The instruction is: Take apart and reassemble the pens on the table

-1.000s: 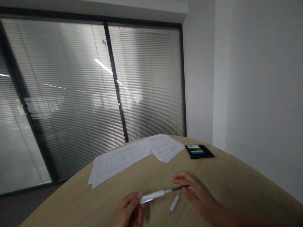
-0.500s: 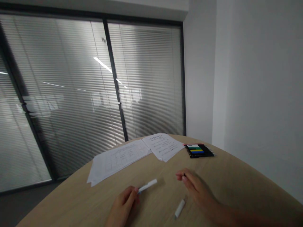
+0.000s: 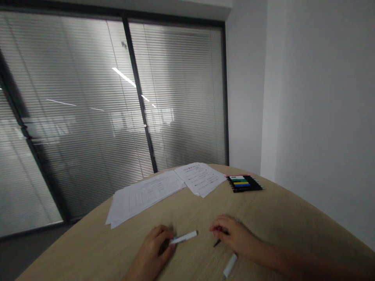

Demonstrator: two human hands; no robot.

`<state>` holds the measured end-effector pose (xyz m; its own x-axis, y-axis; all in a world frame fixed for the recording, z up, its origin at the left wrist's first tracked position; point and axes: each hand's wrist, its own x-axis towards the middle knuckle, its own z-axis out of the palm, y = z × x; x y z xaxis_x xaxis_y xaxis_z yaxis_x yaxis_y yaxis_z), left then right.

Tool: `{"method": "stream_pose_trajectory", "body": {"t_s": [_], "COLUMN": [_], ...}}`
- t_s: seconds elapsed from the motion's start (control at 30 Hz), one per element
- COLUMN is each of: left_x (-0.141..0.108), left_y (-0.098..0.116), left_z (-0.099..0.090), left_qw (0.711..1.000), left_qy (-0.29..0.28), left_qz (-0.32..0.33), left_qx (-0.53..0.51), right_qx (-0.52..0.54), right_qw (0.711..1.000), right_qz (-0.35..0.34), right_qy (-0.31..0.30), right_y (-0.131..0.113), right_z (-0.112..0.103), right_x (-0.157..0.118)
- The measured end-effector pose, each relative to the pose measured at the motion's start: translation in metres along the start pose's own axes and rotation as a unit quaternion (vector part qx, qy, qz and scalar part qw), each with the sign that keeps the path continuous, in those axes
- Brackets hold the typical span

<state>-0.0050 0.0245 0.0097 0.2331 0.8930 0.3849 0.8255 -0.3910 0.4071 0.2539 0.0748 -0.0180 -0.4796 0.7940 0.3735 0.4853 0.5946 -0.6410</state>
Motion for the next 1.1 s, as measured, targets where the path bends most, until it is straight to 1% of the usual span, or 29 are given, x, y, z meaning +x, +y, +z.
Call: {"method": "stream_pose_trajectory", "body": {"t_s": [0.07, 0.13, 0.2, 0.27, 0.33, 0.37, 0.43, 0.5, 0.6, 0.67, 0.7, 0.73, 0.77, 0.83, 0.87, 0.9, 0.93, 1.0, 1.1], "left_x": [-0.001, -0.001, -0.001, -0.002, -0.003, -0.003, -0.004, -0.004, -0.004, -0.004, -0.004, -0.004, -0.004, -0.004, -0.004, -0.004, -0.004, -0.003, -0.004], "left_y": [-0.001, -0.002, -0.003, -0.003, -0.002, -0.002, 0.000, 0.000, 0.000, 0.000, 0.000, 0.001, 0.002, 0.004, 0.005, 0.006, 0.006, 0.006, 0.005], "left_z": [0.001, 0.001, 0.002, 0.003, 0.003, 0.003, 0.004, 0.004, 0.005, 0.005, 0.005, 0.004, 0.004, 0.003, 0.003, 0.003, 0.002, 0.002, 0.002], "left_qw": [1.000, 1.000, 0.999, 0.999, 0.999, 0.999, 0.999, 0.999, 0.998, 0.998, 0.998, 0.998, 0.998, 0.998, 0.998, 0.998, 0.998, 0.998, 0.998], "left_qy": [-0.004, -0.007, -0.003, -0.004, -0.010, -0.015, -0.019, -0.021, -0.021, -0.018, -0.014, -0.010, -0.006, -0.002, -0.002, -0.003, -0.003, -0.005, -0.012], "left_qz": [0.010, 0.015, 0.016, 0.018, 0.017, 0.016, 0.013, 0.012, 0.014, 0.018, 0.020, 0.022, 0.023, 0.022, 0.021, 0.022, 0.023, 0.026, 0.022], "left_qx": [0.016, 0.026, 0.034, 0.039, 0.042, 0.043, 0.046, 0.048, 0.052, 0.055, 0.056, 0.056, 0.056, 0.055, 0.055, 0.055, 0.054, 0.054, 0.060], "right_qx": [-0.016, -0.043, -0.089, -0.160, -0.229, -0.256, -0.289, -0.303, -0.303, -0.294, -0.287, -0.279, -0.271, -0.236, -0.209, -0.176, -0.140, -0.076, -0.012], "right_qw": [0.998, 0.986, 0.958, 0.921, 0.885, 0.872, 0.860, 0.859, 0.860, 0.869, 0.879, 0.893, 0.912, 0.954, 0.970, 0.982, 0.989, 0.997, 0.998], "right_qz": [-0.060, -0.159, -0.265, -0.339, -0.383, -0.393, -0.401, -0.399, -0.398, -0.387, -0.372, -0.345, -0.302, -0.185, -0.125, -0.073, -0.036, -0.010, -0.008], "right_qy": [0.002, -0.018, -0.064, -0.108, -0.134, -0.137, -0.125, -0.107, -0.103, -0.096, -0.085, -0.070, -0.053, -0.018, -0.004, 0.006, 0.014, 0.029, 0.055], "right_y": [-0.007, -0.017, -0.028, -0.035, -0.037, -0.035, -0.030, -0.022, -0.010, -0.004, -0.002, -0.001, -0.001, -0.003, -0.004, -0.005, -0.006, -0.004, 0.005], "right_z": [-0.004, -0.011, -0.018, -0.022, -0.021, -0.020, -0.015, -0.009, -0.004, -0.003, -0.003, -0.003, -0.004, -0.008, -0.011, -0.013, -0.016, -0.019, -0.020], "right_x": [-0.004, -0.010, -0.016, -0.021, -0.024, -0.025, -0.025, -0.025, -0.029, -0.031, -0.032, -0.032, -0.032, -0.028, -0.025, -0.022, -0.019, -0.012, -0.003]}}
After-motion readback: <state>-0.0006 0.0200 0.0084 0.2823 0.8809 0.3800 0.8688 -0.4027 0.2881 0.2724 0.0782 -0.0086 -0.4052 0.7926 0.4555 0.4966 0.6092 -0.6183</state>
